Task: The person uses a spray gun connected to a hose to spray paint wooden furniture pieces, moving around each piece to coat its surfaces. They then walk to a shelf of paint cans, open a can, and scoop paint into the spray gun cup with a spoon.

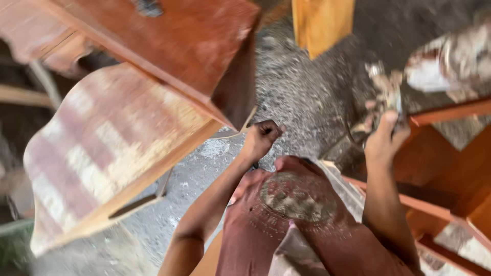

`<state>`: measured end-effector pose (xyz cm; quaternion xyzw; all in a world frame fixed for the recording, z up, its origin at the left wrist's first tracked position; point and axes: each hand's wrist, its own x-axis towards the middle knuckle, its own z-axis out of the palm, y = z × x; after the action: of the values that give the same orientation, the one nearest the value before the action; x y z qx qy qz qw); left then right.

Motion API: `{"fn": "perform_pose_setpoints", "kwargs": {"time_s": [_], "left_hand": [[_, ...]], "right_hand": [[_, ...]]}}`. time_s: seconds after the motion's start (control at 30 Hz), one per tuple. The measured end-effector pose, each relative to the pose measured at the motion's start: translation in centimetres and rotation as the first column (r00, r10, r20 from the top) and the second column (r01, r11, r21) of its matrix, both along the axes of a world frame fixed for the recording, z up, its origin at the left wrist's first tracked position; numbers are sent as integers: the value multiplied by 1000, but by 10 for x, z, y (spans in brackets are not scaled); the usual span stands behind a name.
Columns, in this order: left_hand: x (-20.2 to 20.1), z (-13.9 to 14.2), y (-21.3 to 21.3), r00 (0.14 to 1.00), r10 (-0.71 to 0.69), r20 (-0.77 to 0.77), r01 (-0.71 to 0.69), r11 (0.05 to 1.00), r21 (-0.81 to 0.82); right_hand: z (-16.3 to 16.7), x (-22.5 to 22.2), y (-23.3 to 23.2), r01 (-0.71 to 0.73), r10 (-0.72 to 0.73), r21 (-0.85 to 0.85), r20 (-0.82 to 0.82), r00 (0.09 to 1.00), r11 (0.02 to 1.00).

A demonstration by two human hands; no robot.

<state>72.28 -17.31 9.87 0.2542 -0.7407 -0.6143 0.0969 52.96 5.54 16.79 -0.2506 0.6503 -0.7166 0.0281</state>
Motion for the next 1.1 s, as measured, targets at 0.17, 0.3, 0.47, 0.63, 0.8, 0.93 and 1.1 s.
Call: {"fn": "perform_pose_setpoints", "kwargs": {"time_s": [0.17, 0.3, 0.47, 0.63, 0.8, 0.93, 1.1], "left_hand": [[-21, 16, -17, 991, -64, -120, 95, 959, 266], [-44, -3, -22, 990, -124, -60, 135, 960, 247], [-95, -45, -29, 997, -70, 33, 56, 945, 322], [-202, -86, -62, 957, 240, 165, -289, 858, 425], [-326, -79, -81, 929, 299, 219, -367, 825, 430], [-434, -54, -74, 993, 43, 108, -81, 923, 376], [-591, -46, -21, 877, -404, 261, 320, 895, 310]], "right_hand": [[9, -85, -20, 212, -213, 27, 25, 977, 977], [-1, -181, -17, 355, -352, -45, 60, 934, 934], [-20, -317, -3, 594, -594, 25, 73, 801, 804], [-26, -430, 13, 605, -593, 100, -127, 795, 789], [-43, -511, 54, 650, -655, 82, 110, 748, 756], [-52, -510, 79, 709, -675, 102, -239, 698, 697], [-81, -478, 72, 582, -635, 434, -30, 772, 687]]}}
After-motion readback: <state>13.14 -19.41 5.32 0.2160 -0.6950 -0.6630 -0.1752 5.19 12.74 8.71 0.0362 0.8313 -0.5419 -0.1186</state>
